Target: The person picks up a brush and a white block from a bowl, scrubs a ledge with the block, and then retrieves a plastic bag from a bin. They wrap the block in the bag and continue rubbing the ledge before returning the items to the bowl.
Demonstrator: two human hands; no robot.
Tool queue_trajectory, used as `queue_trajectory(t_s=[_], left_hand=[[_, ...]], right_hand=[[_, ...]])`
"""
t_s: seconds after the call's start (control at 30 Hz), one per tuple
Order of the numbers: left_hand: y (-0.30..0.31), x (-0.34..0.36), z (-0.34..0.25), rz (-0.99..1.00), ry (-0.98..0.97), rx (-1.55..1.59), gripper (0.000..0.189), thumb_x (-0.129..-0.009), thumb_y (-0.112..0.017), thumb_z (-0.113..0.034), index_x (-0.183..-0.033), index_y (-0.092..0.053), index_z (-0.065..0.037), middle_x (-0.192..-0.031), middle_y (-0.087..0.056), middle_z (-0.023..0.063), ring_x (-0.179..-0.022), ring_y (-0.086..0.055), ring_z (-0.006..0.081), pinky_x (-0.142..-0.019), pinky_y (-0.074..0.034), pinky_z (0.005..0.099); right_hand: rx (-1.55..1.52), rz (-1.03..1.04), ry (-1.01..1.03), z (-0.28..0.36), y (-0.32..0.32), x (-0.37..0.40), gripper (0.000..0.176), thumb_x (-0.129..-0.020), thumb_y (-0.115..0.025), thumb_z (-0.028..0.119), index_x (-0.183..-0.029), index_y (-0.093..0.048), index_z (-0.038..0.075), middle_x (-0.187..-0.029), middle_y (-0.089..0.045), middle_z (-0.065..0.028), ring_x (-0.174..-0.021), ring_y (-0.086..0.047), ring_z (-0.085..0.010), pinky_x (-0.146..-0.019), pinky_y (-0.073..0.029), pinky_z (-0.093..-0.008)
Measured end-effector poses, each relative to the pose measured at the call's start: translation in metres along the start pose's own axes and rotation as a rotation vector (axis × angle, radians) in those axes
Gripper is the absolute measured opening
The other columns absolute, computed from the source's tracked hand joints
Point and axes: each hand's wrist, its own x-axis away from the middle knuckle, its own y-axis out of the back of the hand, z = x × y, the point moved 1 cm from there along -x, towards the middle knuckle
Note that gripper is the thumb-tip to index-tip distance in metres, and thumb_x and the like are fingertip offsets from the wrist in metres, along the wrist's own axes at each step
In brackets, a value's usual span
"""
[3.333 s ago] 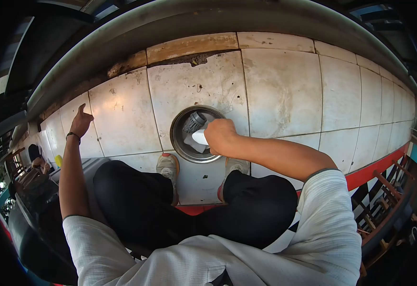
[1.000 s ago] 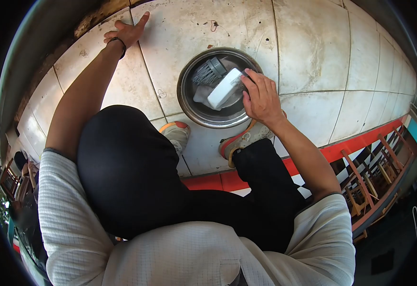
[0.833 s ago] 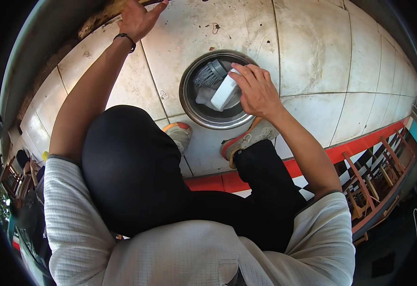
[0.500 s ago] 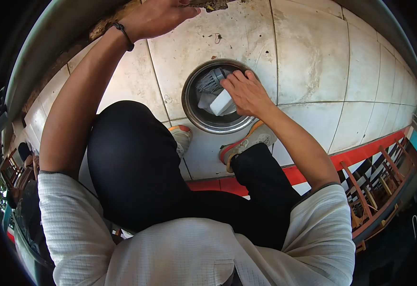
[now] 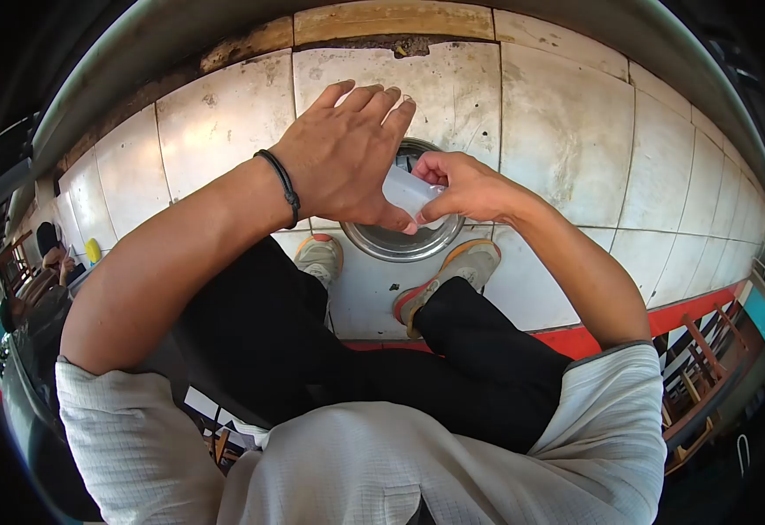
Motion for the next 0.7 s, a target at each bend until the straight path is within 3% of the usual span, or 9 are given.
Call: queue_trajectory(t_s=[0.1,0.13,0.23,0.27,0.37,0.4,0.5,0.53,0.7], left_hand=[[0.021,-0.023,-0.010,0.548,0.102,0.079,0.102,-0.058,-0.078,-0.070,-0.126,-0.055,0.002,-0.096,-0.069,0.0189,-0.099,-0.066,0.0356,-0.100,-0.044,0.0447],[0.025,-0.029,-0.011,0.567,0.099,0.103,0.090,-0.058,-0.077,-0.071,-0.113,-0.063,-0.001,-0.083,-0.070,0.0170,-0.088,-0.069,0.0361,-0.088,-0.050,0.0443],[0.013,-0.024,-0.007,0.473,0.201,0.193,0.082,-0.058,-0.075,-0.075,-0.096,-0.068,-0.002,-0.078,-0.070,0.0144,-0.077,-0.071,0.0309,-0.076,-0.055,0.0425],[0.011,-0.024,-0.004,0.481,0.171,0.169,0.084,-0.057,-0.074,-0.076,-0.095,-0.068,-0.003,-0.075,-0.070,0.0149,-0.072,-0.071,0.0317,-0.062,-0.056,0.0410],[0.017,-0.023,-0.004,0.503,0.198,0.128,0.083,-0.058,-0.073,-0.077,-0.095,-0.069,-0.003,-0.075,-0.070,0.0149,-0.074,-0.071,0.0324,-0.065,-0.056,0.0418],[0.018,-0.022,-0.002,0.479,0.220,0.149,0.082,-0.058,-0.075,-0.076,-0.094,-0.068,-0.003,-0.074,-0.069,0.0151,-0.074,-0.070,0.0333,-0.066,-0.055,0.0422],[0.018,-0.015,0.007,0.439,0.278,0.204,0.080,-0.058,-0.077,-0.073,-0.092,-0.066,-0.001,-0.073,-0.068,0.0159,-0.074,-0.068,0.0351,-0.067,-0.054,0.0430],[0.019,-0.014,0.012,0.444,0.287,0.219,0.080,-0.058,-0.077,-0.073,-0.091,-0.066,-0.001,-0.073,-0.068,0.0163,-0.074,-0.068,0.0352,-0.067,-0.053,0.0431],[0.026,-0.003,0.026,0.459,0.330,0.297,0.081,-0.058,-0.077,-0.074,-0.091,-0.066,-0.001,-0.074,-0.067,0.0169,-0.073,-0.067,0.0353,-0.067,-0.053,0.0432]], right_hand=[[0.049,-0.017,0.117,0.039,0.008,0.011,0.045,-0.064,-0.081,0.009,-0.103,-0.059,0.000,-0.091,-0.058,-0.0025,-0.083,-0.055,-0.0141,-0.075,-0.045,-0.0268],[-0.002,0.001,0.136,0.041,0.011,0.011,0.048,-0.066,-0.081,0.011,-0.106,-0.058,-0.001,-0.097,-0.060,-0.0054,-0.089,-0.056,-0.0148,-0.079,-0.045,-0.0273],[0.018,-0.009,0.124,0.051,0.019,0.017,0.056,-0.067,-0.081,0.014,-0.114,-0.054,-0.002,-0.103,-0.062,-0.0088,-0.096,-0.057,-0.0158,-0.084,-0.046,-0.0291],[0.009,-0.016,0.102,0.050,0.022,0.020,0.069,-0.067,-0.083,0.018,-0.123,-0.047,0.000,-0.112,-0.061,-0.0137,-0.102,-0.058,-0.0190,-0.088,-0.047,-0.0320],[0.354,-0.270,0.239,0.058,0.021,0.039,0.079,-0.068,-0.087,0.023,-0.129,-0.040,0.003,-0.121,-0.056,-0.0174,-0.104,-0.059,-0.0243,-0.089,-0.048,-0.0367],[0.464,-0.372,0.330,0.065,0.016,0.049,0.083,-0.065,-0.090,0.026,-0.127,-0.039,0.006,-0.123,-0.053,-0.0187,-0.104,-0.059,-0.0306,-0.089,-0.049,-0.0412],[0.703,-0.531,0.628,0.059,0.009,0.059,0.089,-0.060,-0.091,0.029,-0.129,-0.038,0.007,-0.114,-0.053,-0.0184,-0.101,-0.059,-0.0372,-0.085,-0.049,-0.0451],[0.770,-0.635,0.828,0.059,0.005,0.060,0.075,-0.062,-0.087,0.015,-0.123,-0.044,0.008,-0.108,-0.053,-0.0151,-0.095,-0.059,-0.0358,-0.078,-0.051,-0.0439],[0.930,-0.724,1.000,0.057,-0.004,0.054,0.041,-0.066,-0.080,0.006,-0.100,-0.058,0.007,-0.096,-0.057,-0.0083,-0.078,-0.061,-0.0279,-0.067,-0.051,-0.0355]])
